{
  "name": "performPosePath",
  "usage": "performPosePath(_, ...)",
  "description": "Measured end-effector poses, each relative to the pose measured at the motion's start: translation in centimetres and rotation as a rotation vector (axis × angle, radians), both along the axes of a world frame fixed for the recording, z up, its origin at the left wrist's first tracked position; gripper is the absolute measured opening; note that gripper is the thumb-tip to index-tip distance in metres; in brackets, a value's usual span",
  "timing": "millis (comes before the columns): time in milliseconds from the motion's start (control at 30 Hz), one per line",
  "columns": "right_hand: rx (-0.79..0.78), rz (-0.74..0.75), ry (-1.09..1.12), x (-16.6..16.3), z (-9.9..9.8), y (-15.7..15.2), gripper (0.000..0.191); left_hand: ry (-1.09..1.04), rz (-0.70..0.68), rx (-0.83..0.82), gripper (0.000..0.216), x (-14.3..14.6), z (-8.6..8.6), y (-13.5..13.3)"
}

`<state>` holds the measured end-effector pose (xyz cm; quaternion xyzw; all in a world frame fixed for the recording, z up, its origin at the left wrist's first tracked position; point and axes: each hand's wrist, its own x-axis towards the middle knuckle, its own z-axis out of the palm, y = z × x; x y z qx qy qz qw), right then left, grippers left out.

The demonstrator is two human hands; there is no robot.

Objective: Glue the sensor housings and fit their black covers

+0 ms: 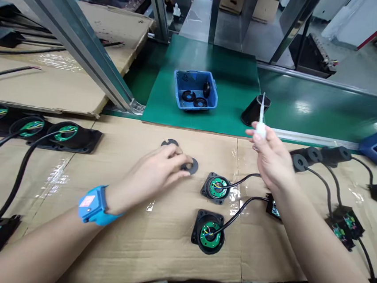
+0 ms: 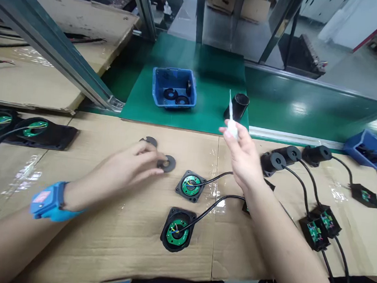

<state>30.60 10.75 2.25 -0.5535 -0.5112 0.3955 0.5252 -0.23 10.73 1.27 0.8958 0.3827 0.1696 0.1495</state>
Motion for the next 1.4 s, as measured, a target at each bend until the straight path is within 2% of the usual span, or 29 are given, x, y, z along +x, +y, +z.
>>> performPosePath(100, 0.046, 0.103, -0.165, -1.2, -1.4, 4.3, 0.025, 0.094, -0.072, 0.070, 0.026, -0.1, -1.7, 0.0)
performPosePath(167, 0.059, 0.116, -0.229, -2.0, -2.4, 6.9, 0.022, 0.127, -0.079, 0.067, 0.022, 0.0, -2.1, -0.1)
performPosePath(300, 0.054, 0.103, -0.360, -3.2, -3.6, 10.3, 0.021, 0.165, -0.070, -0.006, 0.022, -0.6, -1.1, -1.1)
performPosePath(400, 0.038, 0.078, -0.415, -3.4, -3.3, 10.5, 0.033, 0.188, -0.098, -0.113, 0.035, -1.2, 0.0, -1.6)
performPosePath(500, 0.101, 0.021, -0.427, -2.9, -1.8, 7.2, 0.052, 0.234, -0.096, -0.075, 0.025, -1.5, 0.4, -1.3)
performPosePath(533, 0.160, 0.005, -0.430, -2.6, -1.1, 5.2, 0.048, 0.235, -0.095, -0.043, 0.018, -1.5, 0.4, -1.2)
performPosePath(567, 0.231, 0.012, -0.439, -2.3, -0.4, 2.8, 0.036, 0.220, -0.095, -0.016, 0.013, -1.5, 0.4, -1.1)
performPosePath(633, 0.248, 0.059, -0.452, -1.6, 0.9, -2.4, 0.017, 0.122, -0.093, -0.013, 0.017, -1.1, 0.5, -1.3)
performPosePath(700, 0.190, 0.174, -0.477, -1.0, 1.5, -7.2, 0.011, -0.053, -0.146, -0.111, 0.019, -0.5, 0.8, -2.1)
performPosePath(800, 0.193, 0.370, -0.622, -0.2, 1.3, -11.6, 0.016, -0.328, -0.387, -0.353, 0.030, 1.1, 0.8, -4.5)
performPosePath(867, 0.211, 0.430, -0.705, 0.0, 0.6, -12.5, 0.020, -0.410, -0.502, -0.473, 0.042, 2.3, 0.1, -6.5)
performPosePath(900, 0.212, 0.444, -0.722, 0.0, 0.3, -12.5, 0.019, -0.429, -0.508, -0.510, 0.043, 2.9, -0.3, -7.4)
performPosePath(1000, 0.256, 0.435, -0.691, -0.3, -0.2, -12.4, 0.012, -0.465, -0.383, -0.533, 0.038, 3.9, -1.4, -9.6)
performPosePath(1133, 0.385, 0.358, -0.666, -0.4, -0.4, -13.1, 0.009, -0.500, -0.184, -0.452, 0.041, 4.4, -1.9, -11.2)
performPosePath(1300, 0.442, 0.319, -0.723, -0.3, -0.8, -13.6, 0.011, -0.499, -0.154, -0.369, 0.042, 4.1, -1.2, -11.8)
performPosePath(1400, 0.408, 0.313, -0.733, -0.6, -0.8, -13.4, 0.015, -0.444, -0.160, -0.296, 0.020, 3.0, 0.4, -11.9)
